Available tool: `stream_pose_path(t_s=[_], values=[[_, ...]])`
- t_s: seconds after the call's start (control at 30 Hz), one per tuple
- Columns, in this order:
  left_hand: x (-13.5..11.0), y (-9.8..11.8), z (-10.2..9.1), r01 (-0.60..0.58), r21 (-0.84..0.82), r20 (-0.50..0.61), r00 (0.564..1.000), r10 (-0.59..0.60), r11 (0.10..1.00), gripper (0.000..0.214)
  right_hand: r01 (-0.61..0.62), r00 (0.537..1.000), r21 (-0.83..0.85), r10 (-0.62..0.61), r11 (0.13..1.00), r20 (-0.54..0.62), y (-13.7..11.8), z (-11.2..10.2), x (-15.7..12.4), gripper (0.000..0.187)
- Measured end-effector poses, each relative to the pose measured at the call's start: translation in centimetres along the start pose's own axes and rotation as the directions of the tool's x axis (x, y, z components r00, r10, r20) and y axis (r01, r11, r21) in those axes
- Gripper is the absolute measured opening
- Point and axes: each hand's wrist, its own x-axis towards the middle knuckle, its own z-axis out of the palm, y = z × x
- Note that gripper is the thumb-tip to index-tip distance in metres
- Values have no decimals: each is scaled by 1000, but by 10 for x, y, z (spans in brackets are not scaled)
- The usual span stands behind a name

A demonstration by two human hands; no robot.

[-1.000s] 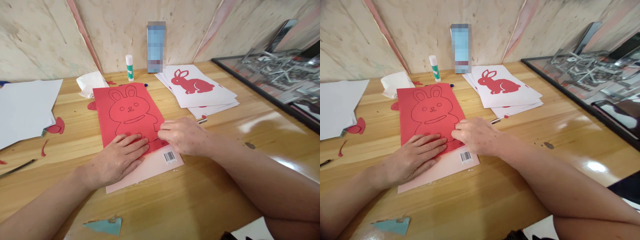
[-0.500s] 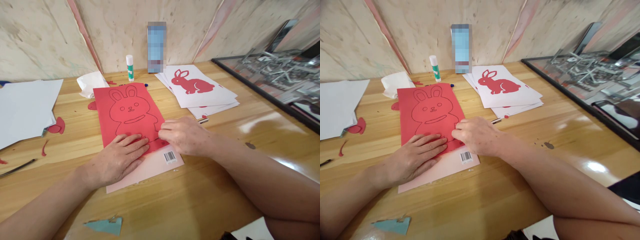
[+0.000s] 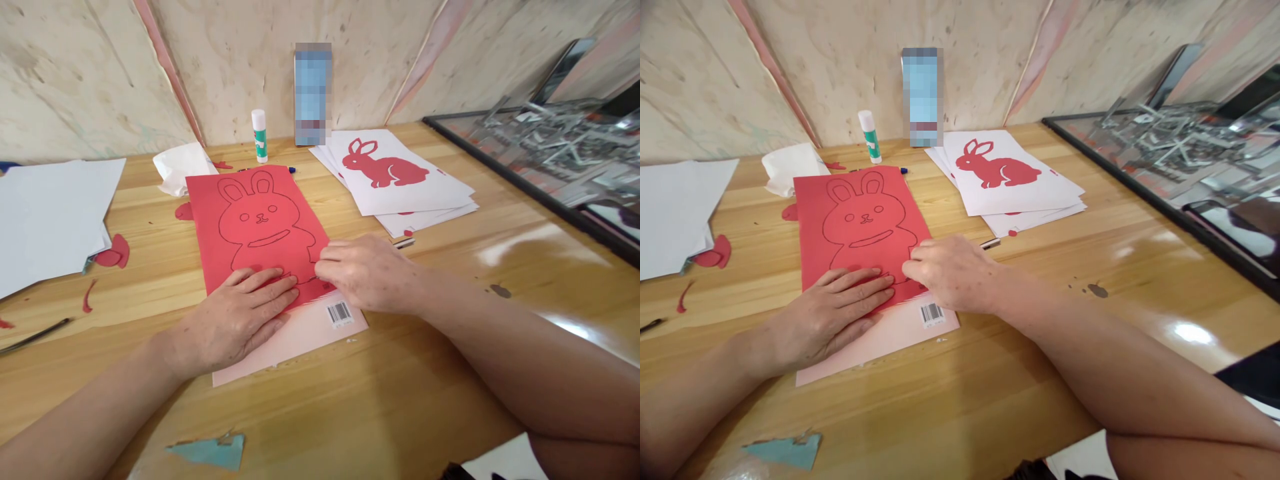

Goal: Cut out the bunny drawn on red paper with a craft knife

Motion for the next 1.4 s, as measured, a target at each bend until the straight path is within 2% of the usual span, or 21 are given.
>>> stream_pose_path(t_s=[0.53, 0.77, 1.4], values=[[-1, 0, -1, 1, 4, 13, 1000, -1, 1000, 39, -13, 996, 9, 12, 1000, 84, -2, -3, 3, 15], [0, 1, -1, 23, -20, -1, 1000, -23, 1000, 39, -6, 997, 3, 6, 1000, 71, 0, -4, 3, 15], [0, 0, 0, -7, 0, -3, 1000, 7, 1000, 39, -4, 996, 29, 1, 1000, 88, 9, -5, 1, 16]])
